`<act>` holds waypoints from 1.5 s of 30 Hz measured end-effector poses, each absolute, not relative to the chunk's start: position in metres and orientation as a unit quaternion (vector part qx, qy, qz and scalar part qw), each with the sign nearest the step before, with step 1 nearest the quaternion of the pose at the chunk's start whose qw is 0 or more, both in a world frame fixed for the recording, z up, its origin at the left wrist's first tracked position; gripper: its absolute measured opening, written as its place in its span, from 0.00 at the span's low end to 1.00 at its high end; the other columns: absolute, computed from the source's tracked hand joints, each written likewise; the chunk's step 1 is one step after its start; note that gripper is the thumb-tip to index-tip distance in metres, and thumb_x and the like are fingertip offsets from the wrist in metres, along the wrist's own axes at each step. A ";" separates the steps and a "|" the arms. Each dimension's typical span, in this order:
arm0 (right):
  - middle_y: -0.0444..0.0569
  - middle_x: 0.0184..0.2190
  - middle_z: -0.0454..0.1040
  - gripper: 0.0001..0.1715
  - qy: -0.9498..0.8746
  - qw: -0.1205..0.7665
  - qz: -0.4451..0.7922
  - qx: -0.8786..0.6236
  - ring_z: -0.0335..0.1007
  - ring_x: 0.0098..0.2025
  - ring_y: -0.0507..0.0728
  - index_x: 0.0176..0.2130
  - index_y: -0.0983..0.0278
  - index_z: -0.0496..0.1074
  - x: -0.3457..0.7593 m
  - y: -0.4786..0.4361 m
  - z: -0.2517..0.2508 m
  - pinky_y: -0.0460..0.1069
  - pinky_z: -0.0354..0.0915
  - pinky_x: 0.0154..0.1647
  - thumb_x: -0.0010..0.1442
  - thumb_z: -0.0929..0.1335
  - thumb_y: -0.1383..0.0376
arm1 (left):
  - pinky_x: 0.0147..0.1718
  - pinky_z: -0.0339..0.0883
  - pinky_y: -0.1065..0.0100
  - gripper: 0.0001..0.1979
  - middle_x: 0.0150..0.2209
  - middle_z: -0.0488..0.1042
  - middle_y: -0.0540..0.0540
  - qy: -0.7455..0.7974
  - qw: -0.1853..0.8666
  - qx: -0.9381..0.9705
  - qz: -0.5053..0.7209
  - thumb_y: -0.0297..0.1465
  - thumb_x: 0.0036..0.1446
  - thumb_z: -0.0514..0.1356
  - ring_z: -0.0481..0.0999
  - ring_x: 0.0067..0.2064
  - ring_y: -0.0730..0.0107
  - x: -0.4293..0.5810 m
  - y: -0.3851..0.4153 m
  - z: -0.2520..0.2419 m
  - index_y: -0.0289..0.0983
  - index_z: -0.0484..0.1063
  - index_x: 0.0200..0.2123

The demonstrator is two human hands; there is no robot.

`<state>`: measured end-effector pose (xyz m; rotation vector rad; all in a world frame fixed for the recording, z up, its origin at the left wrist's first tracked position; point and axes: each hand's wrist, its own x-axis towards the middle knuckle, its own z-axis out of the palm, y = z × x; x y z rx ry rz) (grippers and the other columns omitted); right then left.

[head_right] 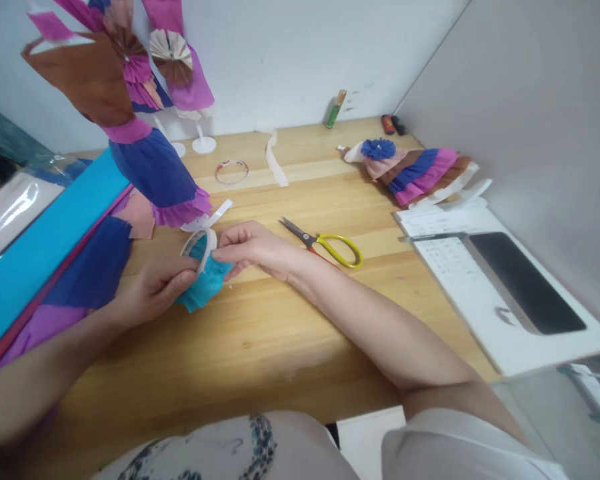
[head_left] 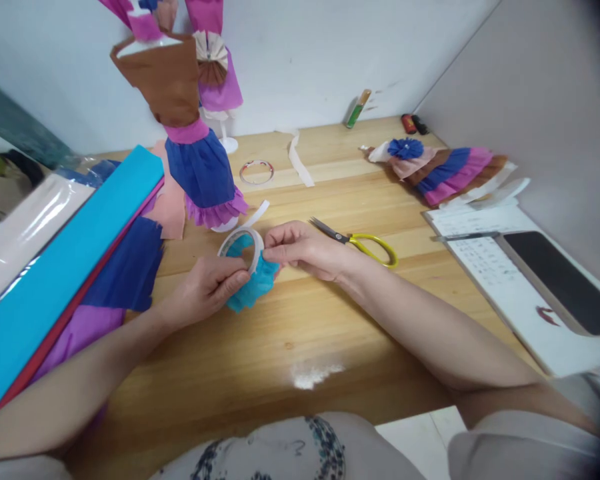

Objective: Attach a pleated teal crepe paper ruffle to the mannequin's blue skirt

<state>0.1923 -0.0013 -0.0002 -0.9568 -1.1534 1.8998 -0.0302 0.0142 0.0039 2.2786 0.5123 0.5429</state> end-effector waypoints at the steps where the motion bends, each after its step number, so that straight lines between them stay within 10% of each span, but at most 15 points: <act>1: 0.43 0.21 0.75 0.19 -0.444 0.351 0.742 -0.359 0.71 0.23 0.49 0.25 0.66 0.74 0.194 -0.001 0.000 0.46 0.70 0.29 0.47 0.77 0.54 | 0.23 0.58 0.74 0.26 0.21 0.68 0.51 0.209 0.378 0.876 0.213 0.43 0.74 0.46 0.67 0.23 0.76 -0.031 0.014 0.004 0.35 0.66 0.26; 45: 0.44 0.29 0.76 0.05 -0.711 0.403 0.351 -0.457 0.69 0.32 0.52 0.31 0.63 0.74 0.186 -0.014 0.015 0.48 0.65 0.36 0.55 0.67 0.70 | 0.20 0.61 0.76 0.27 0.21 0.71 0.50 0.266 0.467 0.819 0.204 0.46 0.71 0.49 0.68 0.22 0.77 -0.029 0.015 -0.001 0.34 0.68 0.25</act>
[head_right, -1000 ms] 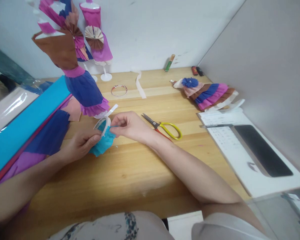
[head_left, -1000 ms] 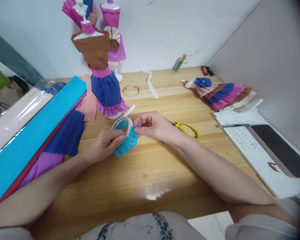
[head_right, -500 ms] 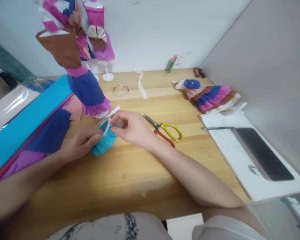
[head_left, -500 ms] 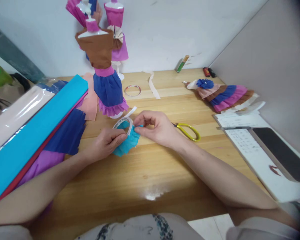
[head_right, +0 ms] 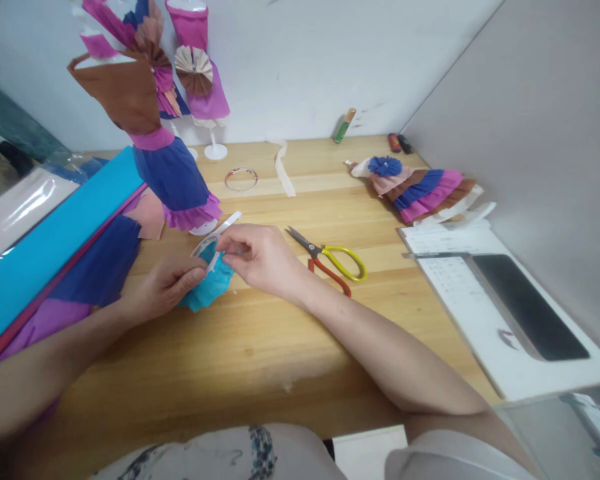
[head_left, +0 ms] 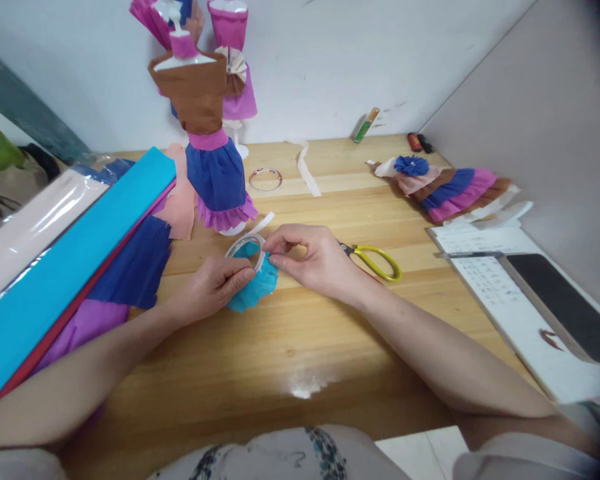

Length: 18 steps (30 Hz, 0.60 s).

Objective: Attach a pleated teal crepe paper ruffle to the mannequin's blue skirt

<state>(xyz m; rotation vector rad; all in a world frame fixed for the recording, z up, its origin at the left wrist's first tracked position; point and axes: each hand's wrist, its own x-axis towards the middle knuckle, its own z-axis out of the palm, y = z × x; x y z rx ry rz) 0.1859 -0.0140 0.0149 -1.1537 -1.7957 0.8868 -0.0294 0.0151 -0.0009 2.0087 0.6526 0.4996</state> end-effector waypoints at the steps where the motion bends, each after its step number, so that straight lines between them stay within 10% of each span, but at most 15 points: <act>1: 0.45 0.29 0.76 0.05 -0.716 0.399 0.341 -0.460 0.70 0.32 0.52 0.29 0.63 0.73 0.186 -0.015 0.016 0.48 0.65 0.37 0.55 0.67 0.71 | 0.20 0.61 0.77 0.27 0.20 0.71 0.50 0.266 0.469 0.817 0.205 0.46 0.71 0.49 0.68 0.22 0.77 -0.029 0.015 -0.001 0.35 0.68 0.25; 18: 0.40 0.21 0.70 0.09 -0.541 0.423 0.559 -0.465 0.65 0.25 0.49 0.28 0.63 0.70 0.182 -0.008 0.005 0.46 0.62 0.28 0.47 0.74 0.66 | 0.22 0.59 0.75 0.30 0.20 0.69 0.50 0.227 0.402 0.865 0.196 0.47 0.72 0.47 0.66 0.22 0.77 -0.030 0.014 0.000 0.34 0.68 0.24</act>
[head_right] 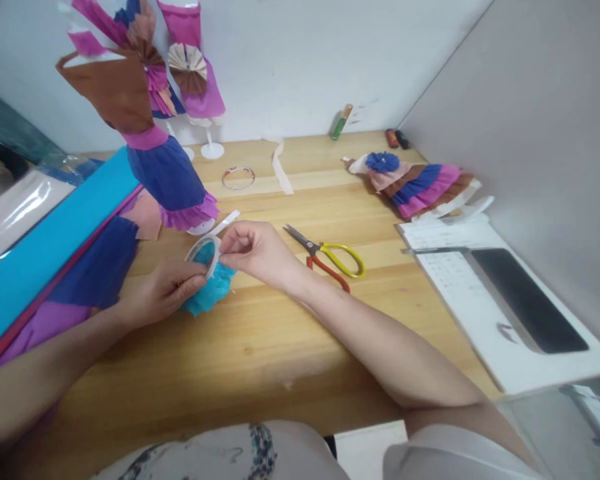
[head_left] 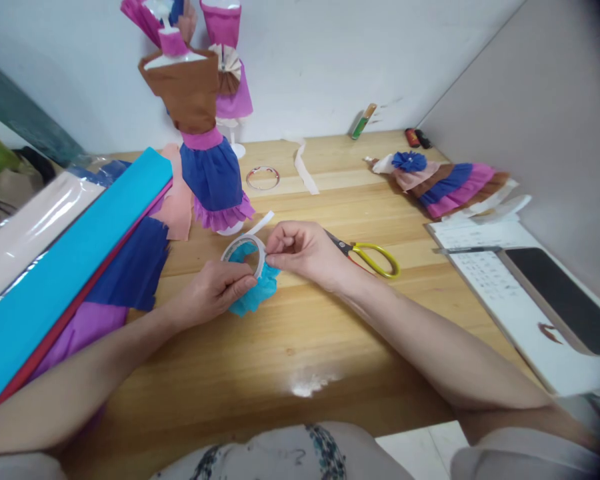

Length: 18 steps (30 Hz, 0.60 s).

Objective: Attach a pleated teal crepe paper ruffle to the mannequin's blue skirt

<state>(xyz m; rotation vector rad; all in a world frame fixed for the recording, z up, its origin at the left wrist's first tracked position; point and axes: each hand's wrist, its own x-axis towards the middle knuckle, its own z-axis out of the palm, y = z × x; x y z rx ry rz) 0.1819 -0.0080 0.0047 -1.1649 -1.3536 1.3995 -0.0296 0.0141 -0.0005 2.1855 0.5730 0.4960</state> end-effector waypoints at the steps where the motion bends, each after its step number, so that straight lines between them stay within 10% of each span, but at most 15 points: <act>1: 0.40 0.21 0.70 0.09 -0.542 0.428 0.551 -0.468 0.65 0.24 0.49 0.28 0.63 0.70 0.182 -0.008 0.005 0.46 0.61 0.27 0.47 0.74 0.66 | 0.22 0.59 0.75 0.30 0.20 0.69 0.50 0.231 0.409 0.861 0.196 0.47 0.72 0.47 0.67 0.23 0.77 -0.030 0.014 -0.001 0.34 0.68 0.24; 18: 0.42 0.26 0.79 0.20 -0.424 0.375 0.729 -0.385 0.72 0.22 0.48 0.36 0.65 0.76 0.205 0.005 0.002 0.43 0.69 0.25 0.42 0.80 0.63 | 0.22 0.53 0.75 0.26 0.19 0.62 0.54 0.270 0.387 0.850 0.234 0.42 0.71 0.49 0.61 0.22 0.77 -0.031 0.016 -0.006 0.35 0.62 0.22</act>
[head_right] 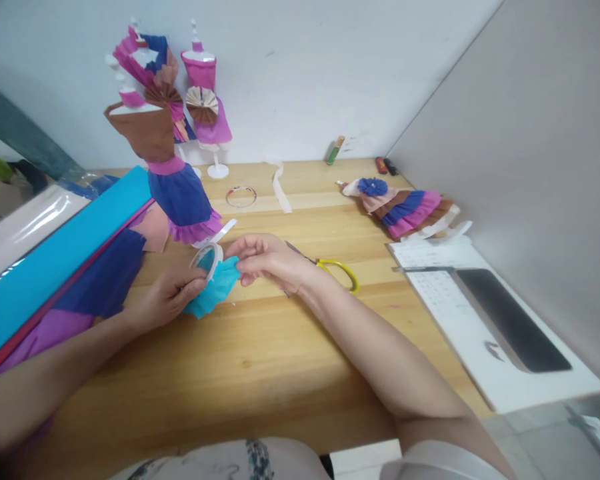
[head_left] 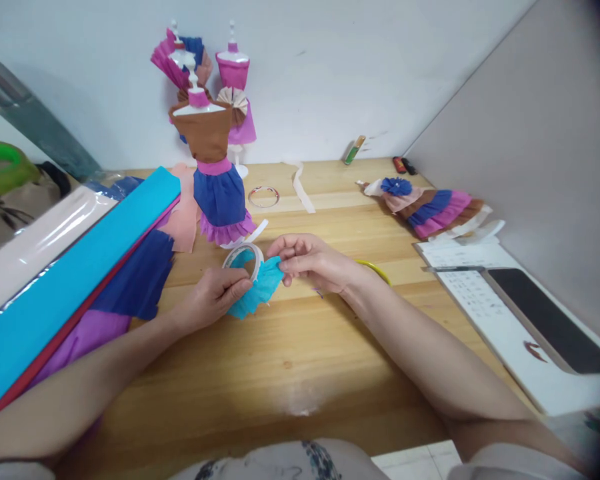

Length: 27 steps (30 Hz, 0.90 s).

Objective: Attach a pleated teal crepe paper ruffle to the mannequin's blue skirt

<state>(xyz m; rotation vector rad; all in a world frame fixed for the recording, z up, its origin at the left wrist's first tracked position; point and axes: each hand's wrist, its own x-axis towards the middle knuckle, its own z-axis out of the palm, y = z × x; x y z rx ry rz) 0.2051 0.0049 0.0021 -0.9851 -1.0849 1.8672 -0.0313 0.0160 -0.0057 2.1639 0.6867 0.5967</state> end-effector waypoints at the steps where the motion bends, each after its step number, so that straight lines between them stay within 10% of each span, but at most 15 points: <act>1: 0.42 0.25 0.79 0.21 -0.426 0.370 0.726 -0.394 0.72 0.22 0.48 0.35 0.65 0.76 0.204 0.005 0.002 0.43 0.69 0.24 0.42 0.80 0.61 | 0.22 0.53 0.75 0.25 0.19 0.63 0.54 0.269 0.380 0.853 0.235 0.40 0.72 0.49 0.61 0.23 0.77 -0.031 0.016 -0.006 0.36 0.62 0.22; 15: 0.43 0.18 0.75 0.28 -0.450 0.354 0.692 -0.439 0.70 0.20 0.48 0.23 0.66 0.74 0.206 0.007 0.001 0.43 0.67 0.25 0.42 0.80 0.46 | 0.23 0.51 0.74 0.23 0.19 0.58 0.55 0.256 0.324 0.879 0.239 0.36 0.71 0.50 0.58 0.23 0.78 -0.029 0.015 -0.009 0.36 0.59 0.21; 27: 0.41 0.23 0.77 0.16 -0.509 0.327 0.665 -0.438 0.72 0.25 0.47 0.27 0.66 0.74 0.192 -0.001 0.002 0.43 0.69 0.29 0.45 0.79 0.60 | 0.22 0.54 0.76 0.23 0.19 0.64 0.54 0.263 0.383 0.855 0.231 0.38 0.71 0.50 0.62 0.22 0.77 -0.029 0.014 -0.011 0.36 0.62 0.23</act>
